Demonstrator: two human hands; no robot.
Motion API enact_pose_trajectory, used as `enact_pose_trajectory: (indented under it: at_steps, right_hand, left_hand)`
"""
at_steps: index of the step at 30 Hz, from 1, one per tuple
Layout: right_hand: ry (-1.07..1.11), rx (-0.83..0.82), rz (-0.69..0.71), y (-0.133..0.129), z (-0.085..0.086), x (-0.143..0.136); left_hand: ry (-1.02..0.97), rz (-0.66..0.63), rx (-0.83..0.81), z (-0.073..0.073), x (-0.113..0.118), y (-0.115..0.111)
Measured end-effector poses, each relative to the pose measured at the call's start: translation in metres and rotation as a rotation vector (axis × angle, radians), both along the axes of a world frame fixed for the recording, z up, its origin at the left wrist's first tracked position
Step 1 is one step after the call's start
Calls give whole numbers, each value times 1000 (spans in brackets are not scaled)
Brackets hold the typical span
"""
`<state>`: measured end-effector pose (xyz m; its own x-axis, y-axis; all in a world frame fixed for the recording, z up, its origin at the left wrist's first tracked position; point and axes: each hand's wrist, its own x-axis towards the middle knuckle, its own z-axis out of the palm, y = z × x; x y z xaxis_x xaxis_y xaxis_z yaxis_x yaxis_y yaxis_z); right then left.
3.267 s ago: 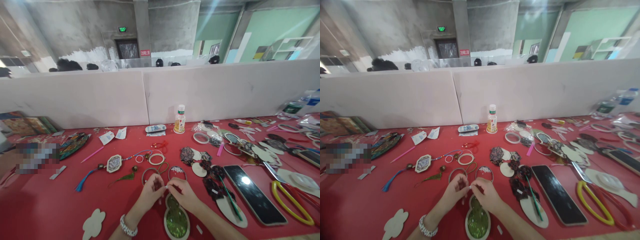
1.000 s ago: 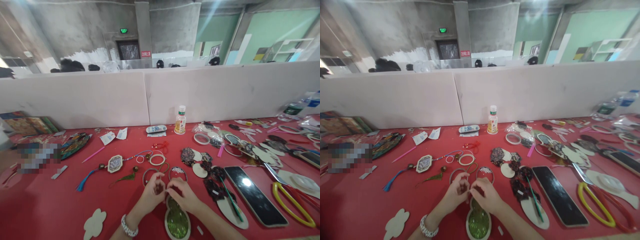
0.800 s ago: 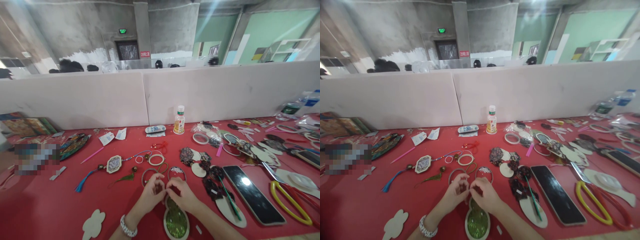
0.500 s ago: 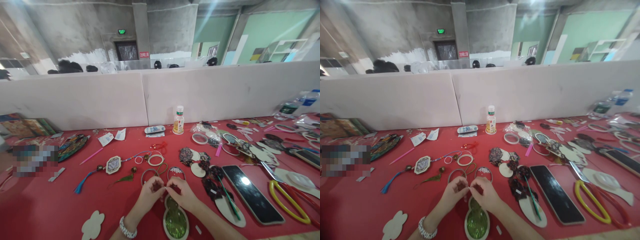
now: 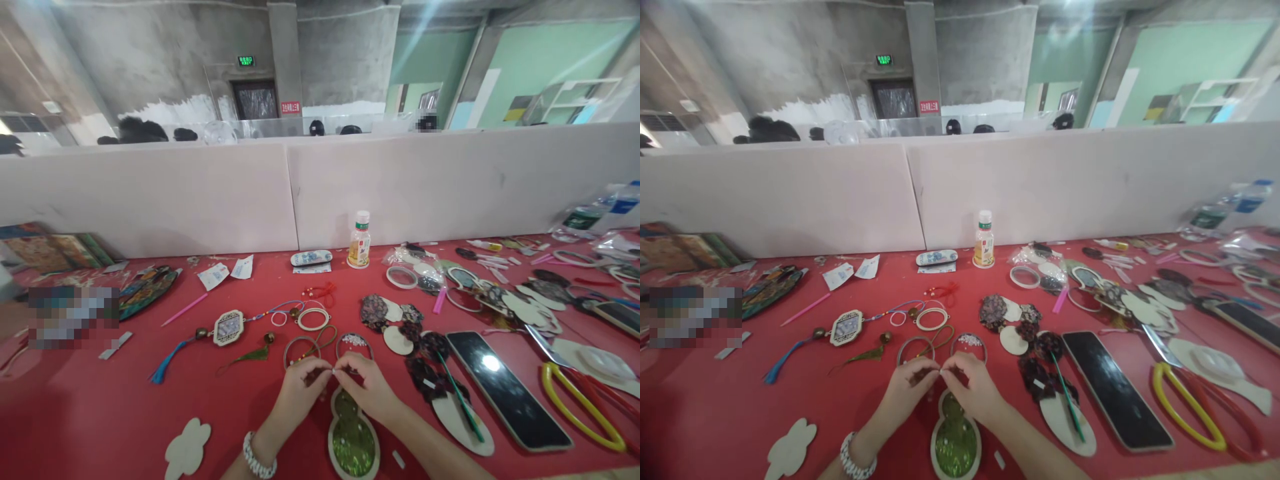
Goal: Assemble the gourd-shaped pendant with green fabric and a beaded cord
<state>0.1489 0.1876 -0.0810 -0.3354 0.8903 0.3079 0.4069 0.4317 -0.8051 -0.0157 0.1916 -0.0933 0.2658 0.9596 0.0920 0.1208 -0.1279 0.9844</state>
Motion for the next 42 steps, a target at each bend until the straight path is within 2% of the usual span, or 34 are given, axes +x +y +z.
enact_pose_trajectory:
  at_steps: [21, 29, 42]
  right_hand:
    - [-62, -17, -3, -1, 4, 1]
    - [-73, -6, 13, -1, 3, 1]
    - [-78, 11, -3, -1, 6, 1]
  left_hand:
    - [104, -6, 70, 3, -3, -1]
    - [40, -5, -12, 4, -2, -1]
    - [137, 22, 64, 9, -1, -2]
